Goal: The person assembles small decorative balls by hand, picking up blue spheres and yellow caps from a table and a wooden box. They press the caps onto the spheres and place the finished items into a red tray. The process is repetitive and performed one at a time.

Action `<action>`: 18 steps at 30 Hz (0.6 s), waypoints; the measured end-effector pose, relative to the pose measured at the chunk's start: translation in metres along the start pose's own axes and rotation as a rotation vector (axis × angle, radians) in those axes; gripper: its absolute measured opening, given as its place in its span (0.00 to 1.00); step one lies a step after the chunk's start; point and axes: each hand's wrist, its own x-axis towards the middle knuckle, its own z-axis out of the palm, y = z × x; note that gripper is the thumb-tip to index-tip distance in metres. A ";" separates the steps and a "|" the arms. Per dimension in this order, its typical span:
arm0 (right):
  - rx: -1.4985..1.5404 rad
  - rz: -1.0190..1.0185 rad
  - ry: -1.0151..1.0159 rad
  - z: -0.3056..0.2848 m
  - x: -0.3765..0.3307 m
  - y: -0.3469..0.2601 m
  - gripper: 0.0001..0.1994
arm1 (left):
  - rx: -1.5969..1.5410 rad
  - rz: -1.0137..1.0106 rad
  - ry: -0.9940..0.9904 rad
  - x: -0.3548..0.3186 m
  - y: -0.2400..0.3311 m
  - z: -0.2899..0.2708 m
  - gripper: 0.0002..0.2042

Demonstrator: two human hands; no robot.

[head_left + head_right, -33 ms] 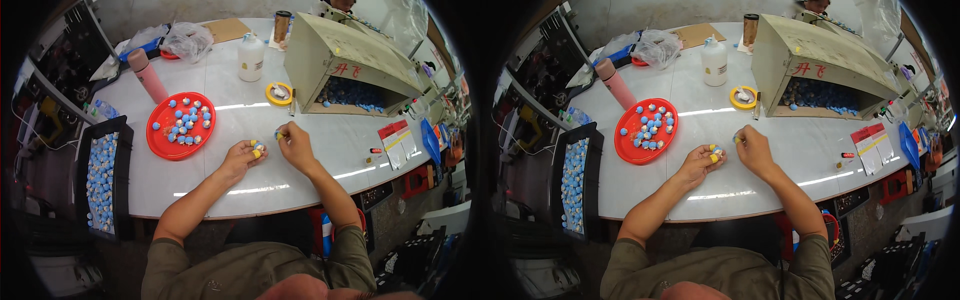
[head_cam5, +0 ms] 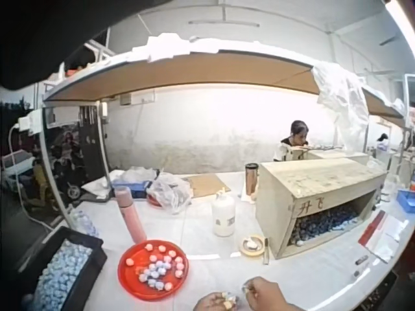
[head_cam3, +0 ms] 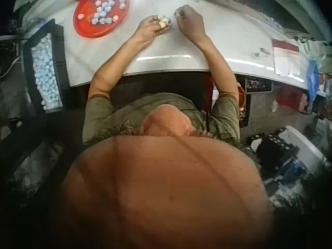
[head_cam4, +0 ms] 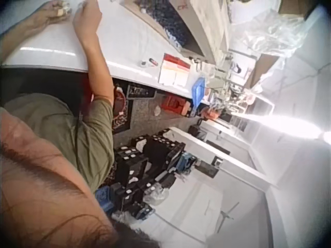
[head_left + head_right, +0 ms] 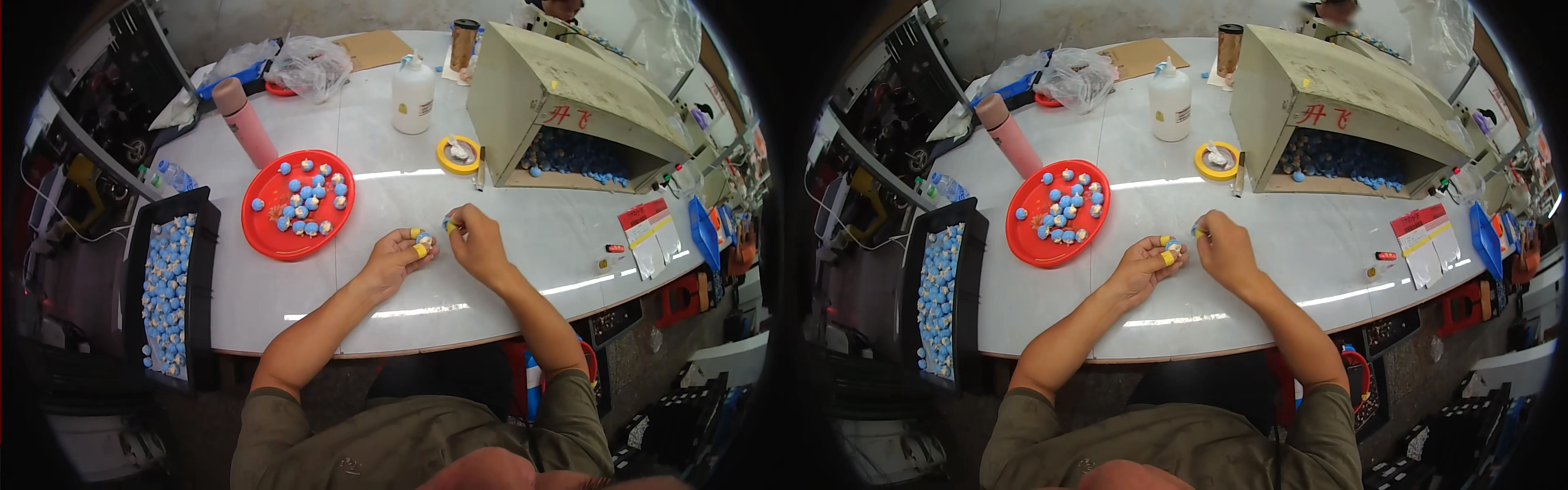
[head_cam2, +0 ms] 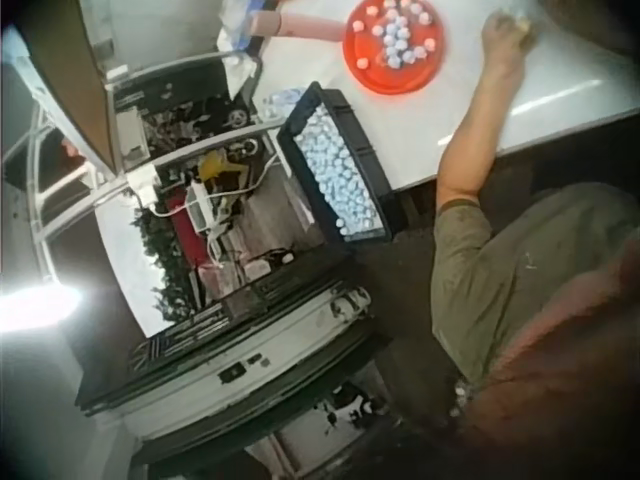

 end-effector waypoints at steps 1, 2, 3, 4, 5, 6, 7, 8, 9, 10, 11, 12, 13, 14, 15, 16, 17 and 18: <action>-0.039 -0.051 -0.011 0.010 -0.003 -0.004 0.09 | -0.010 0.015 0.001 0.002 -0.001 -0.003 0.16; -0.078 -0.102 -0.022 0.017 -0.005 -0.007 0.10 | -0.020 0.029 0.002 0.003 -0.001 -0.005 0.16; -0.072 -0.126 -0.030 0.019 -0.008 -0.010 0.10 | -0.032 0.039 0.002 0.004 -0.001 -0.007 0.16; -0.065 -0.149 -0.038 0.020 -0.010 -0.014 0.11 | -0.036 0.045 0.007 0.004 -0.002 -0.007 0.16; -0.058 -0.172 -0.046 0.021 -0.011 -0.018 0.11 | -0.039 0.051 0.013 0.004 -0.001 -0.008 0.15; -0.035 -0.186 -0.046 0.019 -0.012 -0.021 0.12 | -0.044 0.054 0.017 0.004 -0.002 -0.007 0.15; -0.011 -0.200 -0.046 0.016 -0.012 -0.023 0.12 | -0.043 0.062 0.022 0.003 -0.003 -0.006 0.15; 0.013 -0.214 -0.046 0.015 -0.013 -0.025 0.13 | -0.043 0.070 0.028 0.003 -0.002 -0.005 0.14; 0.060 -0.172 -0.036 0.017 -0.015 -0.023 0.14 | -0.041 0.078 0.032 0.002 -0.002 -0.004 0.13; 0.107 -0.130 -0.026 0.020 -0.017 -0.019 0.14 | -0.034 0.075 0.041 0.003 -0.003 -0.003 0.14; 0.153 -0.088 -0.016 0.021 -0.018 -0.017 0.14 | -0.028 0.073 0.051 0.003 -0.004 -0.003 0.15; 0.156 -0.063 -0.016 0.023 -0.018 -0.017 0.14 | -0.018 0.068 0.062 0.004 -0.005 -0.004 0.15; 0.159 -0.038 -0.015 0.024 -0.018 -0.017 0.14 | -0.013 0.076 0.062 0.004 -0.006 -0.004 0.14; 0.162 -0.013 -0.014 0.025 -0.018 -0.017 0.14 | -0.008 0.083 0.061 0.004 -0.007 -0.004 0.14; 0.168 -0.015 -0.014 0.026 -0.018 -0.017 0.14 | -0.002 0.090 0.060 0.004 -0.007 -0.004 0.13; 0.173 -0.016 -0.014 0.027 -0.017 -0.017 0.14 | -0.034 0.078 0.055 0.004 -0.008 -0.005 0.12; 0.179 -0.018 -0.014 0.028 -0.017 -0.017 0.14 | -0.067 0.065 0.049 0.005 -0.008 -0.007 0.12; 0.197 0.005 -0.021 0.028 -0.017 -0.014 0.14 | -0.098 0.052 0.041 0.006 -0.008 -0.008 0.11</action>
